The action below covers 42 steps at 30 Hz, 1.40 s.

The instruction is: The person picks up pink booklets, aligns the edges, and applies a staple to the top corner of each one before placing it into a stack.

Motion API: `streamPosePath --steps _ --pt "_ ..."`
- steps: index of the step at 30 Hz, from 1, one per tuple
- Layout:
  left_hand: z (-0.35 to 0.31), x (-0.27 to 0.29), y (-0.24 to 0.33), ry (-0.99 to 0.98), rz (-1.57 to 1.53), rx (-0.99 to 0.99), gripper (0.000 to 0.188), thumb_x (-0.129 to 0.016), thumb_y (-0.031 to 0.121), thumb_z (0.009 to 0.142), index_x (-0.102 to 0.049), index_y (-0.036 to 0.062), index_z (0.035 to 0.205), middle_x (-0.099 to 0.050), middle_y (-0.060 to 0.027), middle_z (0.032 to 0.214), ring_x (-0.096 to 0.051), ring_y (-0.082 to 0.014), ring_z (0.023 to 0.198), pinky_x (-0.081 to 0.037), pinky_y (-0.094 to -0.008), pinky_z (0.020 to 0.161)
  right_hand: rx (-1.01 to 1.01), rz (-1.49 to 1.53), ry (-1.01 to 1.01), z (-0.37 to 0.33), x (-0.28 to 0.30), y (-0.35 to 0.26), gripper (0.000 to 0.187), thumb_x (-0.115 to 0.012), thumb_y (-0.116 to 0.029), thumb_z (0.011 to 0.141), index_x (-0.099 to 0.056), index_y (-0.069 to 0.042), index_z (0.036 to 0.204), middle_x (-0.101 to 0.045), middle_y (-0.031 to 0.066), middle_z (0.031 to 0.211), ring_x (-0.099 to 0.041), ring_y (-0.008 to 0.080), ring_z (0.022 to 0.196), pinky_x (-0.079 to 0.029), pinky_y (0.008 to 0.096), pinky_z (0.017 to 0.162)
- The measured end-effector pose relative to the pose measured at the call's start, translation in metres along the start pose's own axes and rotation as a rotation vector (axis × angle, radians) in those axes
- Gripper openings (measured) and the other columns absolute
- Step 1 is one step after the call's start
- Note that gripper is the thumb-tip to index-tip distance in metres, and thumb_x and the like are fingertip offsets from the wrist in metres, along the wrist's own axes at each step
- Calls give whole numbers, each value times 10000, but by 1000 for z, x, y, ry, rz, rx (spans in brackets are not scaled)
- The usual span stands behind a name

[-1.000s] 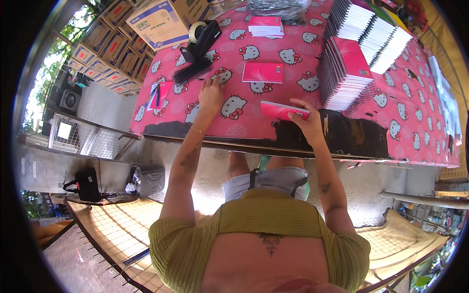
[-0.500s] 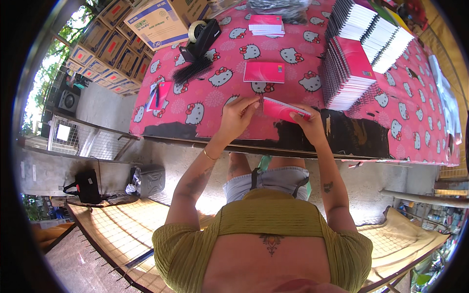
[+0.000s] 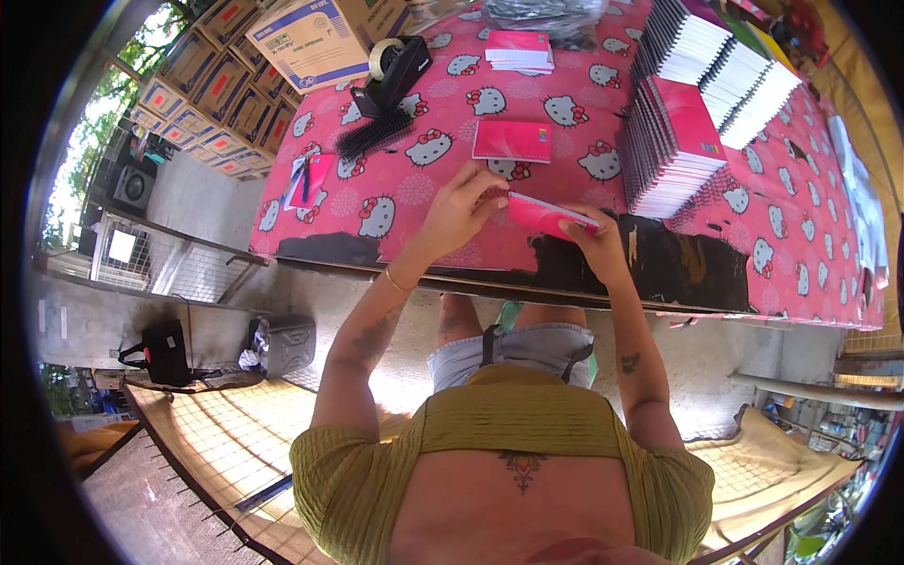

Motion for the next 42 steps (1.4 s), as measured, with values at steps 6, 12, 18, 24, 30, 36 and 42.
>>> streamPosePath --steps 6,12,18,24,30,36,42 --pt "9 -20 -15 -304 -56 38 188 -693 173 897 -669 56 1042 -644 -90 960 -643 -273 810 -508 -370 706 -42 34 -35 0 -3 5 239 -690 -93 916 -675 10 1132 -698 69 1035 -627 118 958 -487 267 869" --pt "14 -26 -11 -360 247 -52 316 -625 339 914 -647 116 1137 -599 -91 1206 -583 -299 1093 -422 -506 907 22 3 -19 -2 -3 -3 261 -682 -89 921 -669 7 1163 -699 68 1058 -630 123 978 -488 272 880" --pt "-28 -53 35 -142 724 -76 705 -502 498 945 -407 12 1447 -365 -158 1533 -304 -329 1443 -178 -654 1098 -53 106 138 -12 -2 -11 268 -670 -85 931 -662 20 1178 -700 64 1073 -629 123 979 -484 271 895" --pt "9 -29 21 -58 740 6 799 -557 495 913 -311 28 1513 -267 -217 1580 -220 -414 1471 -107 -705 1103 80 -73 129 -10 -17 -35 282 -664 -69 931 -656 24 1197 -702 73 1083 -614 108 977 -481 267 894" --pt "-23 -44 38 -123 601 -40 801 -537 498 910 -313 9 1504 -291 -190 1575 -239 -387 1470 -131 -701 1104 37 -51 139 -16 -11 -15 304 -675 -95 924 -651 -4 1213 -682 31 1035 -598 78 895 -499 231 754" --pt "-45 -59 51 -132 580 -164 847 -497 563 905 -323 -25 1488 -297 -219 1565 -276 -372 1457 -158 -666 1118 -32 81 143 -15 -12 -22 279 -659 -75 930 -660 19 1193 -681 30 1025 -593 74 879 -497 232 760" --pt "-11 -53 62 -132 554 -132 824 -433 576 939 -341 -47 1470 -321 -249 1544 -268 -416 1448 -182 -663 1115 -123 259 124 -15 -13 -29 286 -648 -20 913 -659 35 1193 -695 15 984 -602 75 872 -501 247 780"
Point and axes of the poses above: each hand's wrist, its own z-axis towards the middle knuckle, its own x-axis out of the back of the hand, y = z × x, the point moved 8 cm from there along z, towards the middle knuckle
